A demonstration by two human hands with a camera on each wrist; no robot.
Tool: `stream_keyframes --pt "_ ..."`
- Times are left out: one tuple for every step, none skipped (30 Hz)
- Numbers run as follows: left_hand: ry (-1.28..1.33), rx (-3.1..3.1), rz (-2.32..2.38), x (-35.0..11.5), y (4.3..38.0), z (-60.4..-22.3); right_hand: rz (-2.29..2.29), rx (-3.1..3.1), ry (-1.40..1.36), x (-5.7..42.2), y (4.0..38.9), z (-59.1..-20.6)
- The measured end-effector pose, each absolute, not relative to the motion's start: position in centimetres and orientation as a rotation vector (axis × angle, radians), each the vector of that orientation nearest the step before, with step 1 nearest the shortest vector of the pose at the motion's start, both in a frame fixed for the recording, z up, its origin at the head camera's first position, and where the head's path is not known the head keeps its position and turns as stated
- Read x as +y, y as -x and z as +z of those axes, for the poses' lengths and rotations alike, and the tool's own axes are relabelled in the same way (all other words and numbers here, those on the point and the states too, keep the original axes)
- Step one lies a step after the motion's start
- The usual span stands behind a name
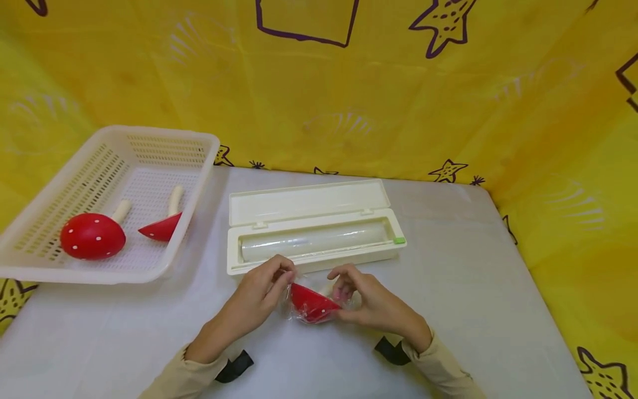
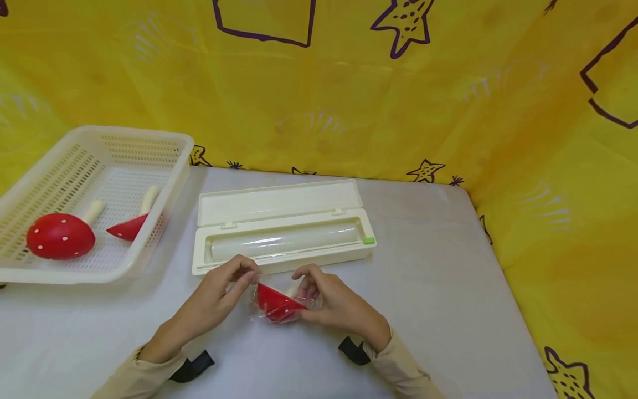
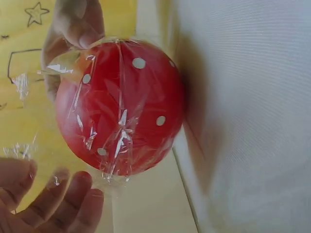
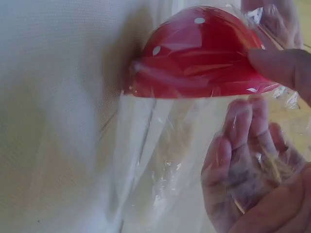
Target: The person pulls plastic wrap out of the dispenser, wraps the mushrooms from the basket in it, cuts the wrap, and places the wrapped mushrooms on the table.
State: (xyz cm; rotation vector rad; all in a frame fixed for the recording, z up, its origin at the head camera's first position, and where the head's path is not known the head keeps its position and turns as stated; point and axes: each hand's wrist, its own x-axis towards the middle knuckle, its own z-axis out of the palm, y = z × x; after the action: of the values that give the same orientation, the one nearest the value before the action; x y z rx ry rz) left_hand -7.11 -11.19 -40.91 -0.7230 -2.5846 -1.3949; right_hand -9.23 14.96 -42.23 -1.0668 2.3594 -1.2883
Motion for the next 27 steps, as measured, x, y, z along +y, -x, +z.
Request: stream_keyframes --pt "0.736 -2.596 -1.400 -11.3 7.1 -41.0 -1.284 2.363 1.054 15.0 9.2 -42.2" --pt "0.758 -2.603 -1.405 -11.4 7.0 -41.0 -1.280 2.370 1.044 15.0 9.2 -42.2" --pt "0.780 -2.611 -1.408 -11.5 7.0 -41.1 -1.272 2.380 1.038 15.0 9.3 -42.2" --pt "0.808 -2.616 -1.410 -11.6 7.0 -41.2 -1.266 2.388 1.032 15.1 9.3 -42.3" --pt "0.843 -2.615 -1.418 -11.7 7.0 -41.3 -1.263 2.394 1.032 15.1 9.3 -42.3" --pt "0.872 -2.617 -1.423 -11.8 7.0 -41.4 -1.262 2.402 1.037 15.2 9.3 -42.3" --pt "0.898 -2.617 -1.431 -11.8 7.1 -41.5 -1.262 2.408 1.042 15.2 9.4 -42.3" --pt "0.925 -2.609 -1.434 -11.8 7.1 -41.6 -1.266 2.413 1.052 15.3 9.4 -42.3" --pt "0.948 -2.595 -1.431 -11.8 7.2 -41.8 -1.271 2.417 1.062 15.3 9.5 -42.4" --pt "0.970 -2.578 -1.431 -11.7 7.3 -42.0 -1.280 2.418 1.073 15.4 9.5 -42.4" --pt "0.989 -2.558 -1.423 -11.6 7.4 -42.2 -1.291 2.422 1.086 15.4 9.5 -42.4" --pt "1.003 -2.537 -1.413 -11.5 7.5 -42.4 -1.303 2.427 1.099 15.5 9.5 -42.4" --pt "1.021 -2.512 -1.404 -11.3 7.5 -42.6 -1.317 2.431 1.112 15.5 9.6 -42.5" --pt "1.034 -2.491 -1.397 -11.2 7.6 -42.7 -1.331 2.434 1.125 15.5 9.6 -42.5" --pt "1.046 -2.473 -1.390 -11.1 7.6 -42.9 -1.344 2.438 1.135 15.5 9.6 -42.5" --pt "1.053 -2.462 -1.389 -11.0 7.6 -42.9 -1.355 2.441 1.148 15.5 9.5 -42.6" --pt "1.059 -2.451 -1.387 -10.9 7.6 -43.0 -1.365 2.444 1.159 15.5 9.5 -42.6" --pt "1.065 -2.441 -1.389 -10.8 7.7 -43.0 -1.372 2.447 1.173 15.4 9.5 -42.6" --pt "1.060 -2.441 -1.399 -10.7 7.6 -43.0 -1.379 2.447 1.185 15.4 9.5 -42.6" --pt "1.050 -2.443 -1.414 -10.6 7.6 -43.0 -1.389 2.443 1.198 15.4 9.5 -42.6" --pt "1.039 -2.444 -1.435 -10.6 7.6 -43.0 -1.397 2.437 1.208 15.4 9.5 -42.5" --pt "1.023 -2.446 -1.454 -10.6 7.6 -43.0 -1.403 2.429 1.218 15.3 9.5 -42.5" --pt "1.010 -2.445 -1.474 -10.5 7.6 -43.1 -1.412 2.420 1.227 15.2 9.5 -42.4" --pt "0.996 -2.444 -1.498 -10.5 7.5 -43.1 -1.419 2.409 1.236 15.2 9.5 -42.4" --pt "0.980 -2.446 -1.528 -10.4 7.5 -43.1 -1.424 2.401 1.234 15.1 9.5 -42.3" --pt "0.971 -2.442 -1.551 -10.4 7.5 -43.2 -1.429 2.392 1.229 15.1 9.5 -42.3" --pt "0.961 -2.442 -1.565 -10.4 7.5 -43.2 -1.429 2.389 1.221 15.0 9.5 -42.2"
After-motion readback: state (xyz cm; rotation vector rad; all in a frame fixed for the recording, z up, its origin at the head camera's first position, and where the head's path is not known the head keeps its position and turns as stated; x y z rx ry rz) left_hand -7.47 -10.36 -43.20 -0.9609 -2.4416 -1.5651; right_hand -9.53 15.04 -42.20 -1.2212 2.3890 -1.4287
